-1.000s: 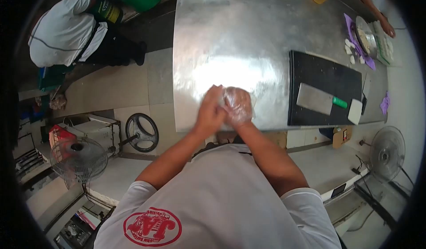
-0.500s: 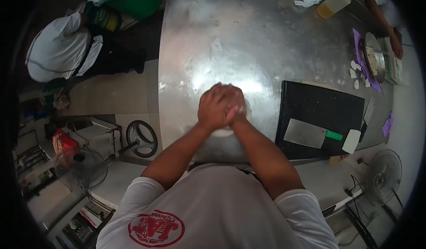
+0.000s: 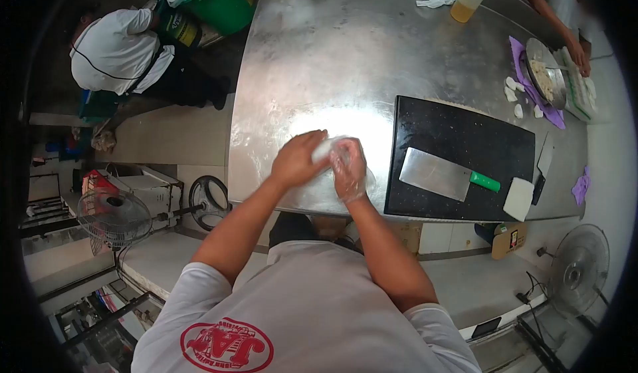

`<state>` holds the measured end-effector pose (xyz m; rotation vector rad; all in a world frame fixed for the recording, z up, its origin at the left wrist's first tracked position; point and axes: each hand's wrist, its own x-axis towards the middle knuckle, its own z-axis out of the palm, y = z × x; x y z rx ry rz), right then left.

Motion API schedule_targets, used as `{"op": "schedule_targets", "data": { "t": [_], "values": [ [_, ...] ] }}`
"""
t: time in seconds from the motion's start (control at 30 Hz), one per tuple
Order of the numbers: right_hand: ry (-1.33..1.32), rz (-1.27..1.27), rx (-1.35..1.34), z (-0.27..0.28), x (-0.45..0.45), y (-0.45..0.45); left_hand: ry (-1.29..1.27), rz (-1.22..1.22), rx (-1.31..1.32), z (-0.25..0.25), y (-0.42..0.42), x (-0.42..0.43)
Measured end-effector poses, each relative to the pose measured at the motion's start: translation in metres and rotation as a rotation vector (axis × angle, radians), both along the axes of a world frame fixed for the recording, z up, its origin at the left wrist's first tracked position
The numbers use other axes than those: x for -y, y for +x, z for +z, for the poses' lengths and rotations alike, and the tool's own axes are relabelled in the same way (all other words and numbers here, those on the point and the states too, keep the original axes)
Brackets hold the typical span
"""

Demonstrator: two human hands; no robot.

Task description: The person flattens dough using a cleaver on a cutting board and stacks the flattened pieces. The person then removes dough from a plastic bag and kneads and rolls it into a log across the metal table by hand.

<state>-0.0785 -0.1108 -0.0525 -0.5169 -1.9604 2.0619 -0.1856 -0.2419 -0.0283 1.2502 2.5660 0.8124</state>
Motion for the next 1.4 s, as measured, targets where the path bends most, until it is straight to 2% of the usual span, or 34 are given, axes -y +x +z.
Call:
{"op": "schedule_targets", "data": {
  "t": [0.03, 0.07, 0.13, 0.23, 0.27, 0.43, 0.53, 0.6, 0.63, 0.7, 0.73, 0.77, 0.8, 0.83, 0.9, 0.97, 1.0, 1.03, 1.07, 1.1, 1.13, 1.17, 1.2, 1.23, 1.3, 1.33, 1.4],
  "values": [
    [0.086, -0.177, -0.041, 0.009, 0.002, 0.007, -0.091, 0.023, -0.065, 0.017, 0.018, -0.004],
    [0.066, -0.131, -0.148, -0.003, 0.014, 0.005, -0.167, 0.016, -0.100, 0.013, 0.029, -0.008],
    [0.826, -0.055, -0.127, -0.009, 0.020, 0.000, -0.127, 0.084, -0.171, -0.023, 0.039, -0.012],
    [0.790, -0.009, -0.183, -0.025, 0.004, -0.023, -0.099, 0.083, -0.128, -0.032, 0.015, -0.024],
    [0.816, -0.094, -0.247, -0.030, 0.004, -0.035, -0.127, 0.044, -0.082, -0.032, 0.007, -0.024],
    [0.830, -0.070, -0.091, -0.024, -0.014, -0.075, -0.110, -0.022, -0.062, -0.039, -0.046, -0.045],
    [0.972, -0.158, -0.183, -0.036, -0.025, -0.102, -0.087, -0.037, 0.012, -0.048, -0.069, -0.053],
    [1.023, -0.186, -0.258, -0.038, -0.042, -0.123, 0.182, 0.042, 0.007, -0.072, -0.081, -0.060],
    [0.844, -0.178, -0.220, -0.040, -0.046, -0.128, -0.155, 0.011, 0.136, -0.022, -0.091, -0.069],
    [0.793, -0.041, 0.052, 0.010, -0.048, -0.145, 0.061, 0.230, 0.165, -0.051, -0.085, -0.077],
    [0.905, -0.058, 0.010, 0.010, -0.047, -0.147, 0.074, 0.229, 0.152, -0.059, -0.086, -0.079],
    [1.013, -0.078, -0.022, 0.001, -0.051, -0.143, 0.008, 0.184, -0.075, -0.065, -0.088, -0.082],
    [1.090, -0.190, 0.092, -0.037, -0.058, -0.141, -0.058, 0.142, -0.294, -0.066, -0.088, -0.081],
    [1.087, 0.156, 0.369, -0.034, -0.075, -0.137, -0.056, 0.145, -0.281, -0.054, -0.084, -0.074],
    [1.301, 0.303, 0.159, -0.026, -0.091, -0.102, -0.170, -0.012, 0.170, -0.002, -0.077, -0.049],
    [-0.085, -0.084, 0.527, 0.042, -0.049, -0.096, -0.252, -0.065, 0.243, 0.041, -0.077, -0.016],
    [-0.088, -0.075, 0.529, 0.050, -0.032, -0.085, -0.229, -0.154, 0.293, 0.050, -0.079, -0.002],
    [0.013, -0.008, 0.535, 0.056, -0.018, -0.076, -0.200, -0.238, 0.338, 0.056, -0.082, 0.010],
    [0.115, 0.059, 0.536, 0.063, -0.009, -0.072, -0.045, -0.296, 0.331, 0.044, -0.075, 0.019],
    [0.485, 0.104, 0.674, 0.071, -0.007, -0.072, 0.046, -0.220, 0.444, 0.036, -0.061, 0.027],
    [0.580, 0.045, 0.626, 0.079, 0.015, -0.067, 0.160, -0.108, 0.520, 0.031, -0.040, 0.036],
    [0.669, -0.017, 0.577, 0.081, 0.041, -0.058, 0.168, -0.042, 0.645, 0.024, -0.023, 0.048],
    [0.875, 0.003, 0.471, 0.057, 0.058, -0.046, 0.261, -0.095, 0.564, -0.044, -0.004, 0.048],
    [1.072, 0.020, 0.363, 0.026, 0.072, -0.034, 0.200, -0.296, 0.429, -0.085, 0.004, 0.050],
    [1.246, -0.058, 0.083, -0.003, 0.094, -0.019, 0.035, -0.158, 0.039, -0.024, 0.010, 0.092],
    [1.263, -0.126, 0.070, -0.013, 0.100, -0.018, 0.026, -0.157, 0.047, -0.027, -0.003, 0.093],
    [1.237, -0.081, 0.081, -0.017, 0.084, -0.038, -0.086, -0.253, 0.078, -0.030, -0.030, 0.082]
  ]
}}
